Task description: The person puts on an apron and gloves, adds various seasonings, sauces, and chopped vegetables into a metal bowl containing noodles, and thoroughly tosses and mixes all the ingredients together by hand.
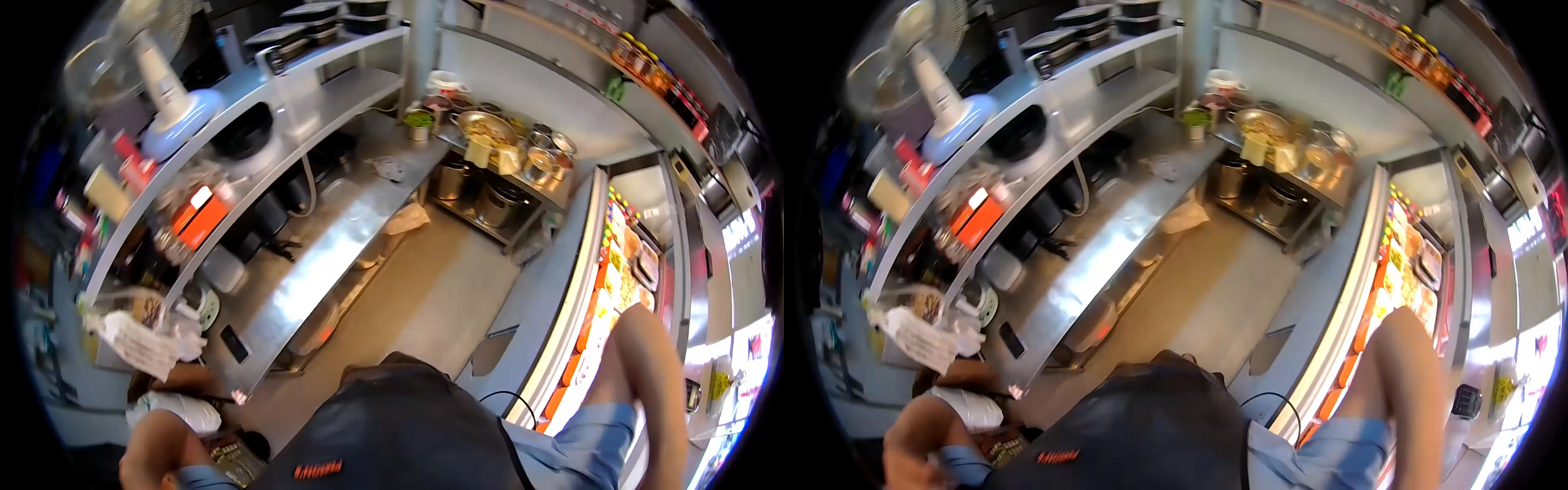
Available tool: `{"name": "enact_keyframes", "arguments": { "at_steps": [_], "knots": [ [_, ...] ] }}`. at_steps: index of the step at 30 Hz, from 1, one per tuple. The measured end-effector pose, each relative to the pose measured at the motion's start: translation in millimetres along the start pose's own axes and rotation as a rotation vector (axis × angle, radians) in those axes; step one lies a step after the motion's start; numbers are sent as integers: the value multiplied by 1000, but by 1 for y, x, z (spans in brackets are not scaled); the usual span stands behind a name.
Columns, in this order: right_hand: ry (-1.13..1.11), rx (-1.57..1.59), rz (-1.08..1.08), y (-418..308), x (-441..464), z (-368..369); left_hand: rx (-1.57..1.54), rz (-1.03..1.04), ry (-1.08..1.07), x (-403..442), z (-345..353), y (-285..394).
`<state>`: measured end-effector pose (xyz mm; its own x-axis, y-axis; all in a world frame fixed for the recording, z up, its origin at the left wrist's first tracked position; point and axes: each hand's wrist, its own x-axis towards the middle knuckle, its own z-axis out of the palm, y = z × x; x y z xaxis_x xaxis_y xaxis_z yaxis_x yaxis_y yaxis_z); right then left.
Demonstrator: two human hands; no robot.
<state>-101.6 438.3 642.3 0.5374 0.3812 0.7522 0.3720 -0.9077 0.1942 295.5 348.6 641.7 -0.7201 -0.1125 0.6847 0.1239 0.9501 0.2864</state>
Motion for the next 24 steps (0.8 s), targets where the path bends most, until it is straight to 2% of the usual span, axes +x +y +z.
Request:
{"name": "enact_keyframes", "arguments": {
  "at_steps": [1,2,3,4,6,7,8,10,11,12,14,15,16,17,18,19,20,21,22,23,24],
  "knots": [
    [-11,53,230,22,-25,-12,-32,18,-12,12,15,-37],
    [28,124,345,47,-56,-16,-276,12,-204,21,41,-89],
    [-119,133,520,52,-97,-27,-518,16,-404,31,65,-135],
    [-268,139,695,55,-140,-39,-524,0,-466,38,85,-163],
    [-197,150,927,55,-185,-41,-493,-11,-312,48,95,-208],
    [-146,90,864,57,-193,-75,-590,31,-340,59,94,-245],
    [-78,64,830,56,-195,-89,-675,30,-151,49,108,-260],
    [16,58,764,70,-208,-127,-1088,370,-482,92,126,-358],
    [-33,191,819,81,-219,-137,-1170,324,-577,116,142,-388],
    [-68,328,871,90,-233,-146,-1186,339,-584,132,165,-418],
    [-162,285,1048,113,-279,-170,-1399,320,-707,157,216,-490],
    [-129,309,1050,120,-307,-177,-1489,366,-651,174,236,-515],
    [-128,305,1060,125,-337,-193,-1573,502,-656,183,261,-561],
    [83,497,1087,122,-364,-200,-1582,427,-648,194,286,-601],
    [197,527,1104,126,-400,-211,-1500,177,-615,203,319,-648],
    [288,339,1249,135,-446,-218,-1390,-174,-569,215,358,-700],
    [312,-48,1523,146,-495,-214,-1281,-553,-490,214,409,-753],
    [152,-537,1873,165,-546,-202,-1205,-874,-387,205,473,-808],
    [-121,-872,2074,185,-604,-193,-1262,-1094,-239,194,540,-860],
    [-511,-807,2309,196,-641,-193,-1243,-1243,-149,174,595,-902],
    [-497,-787,2323,202,-676,-187,-1213,-1391,-61,159,640,-939]
  ]
}}
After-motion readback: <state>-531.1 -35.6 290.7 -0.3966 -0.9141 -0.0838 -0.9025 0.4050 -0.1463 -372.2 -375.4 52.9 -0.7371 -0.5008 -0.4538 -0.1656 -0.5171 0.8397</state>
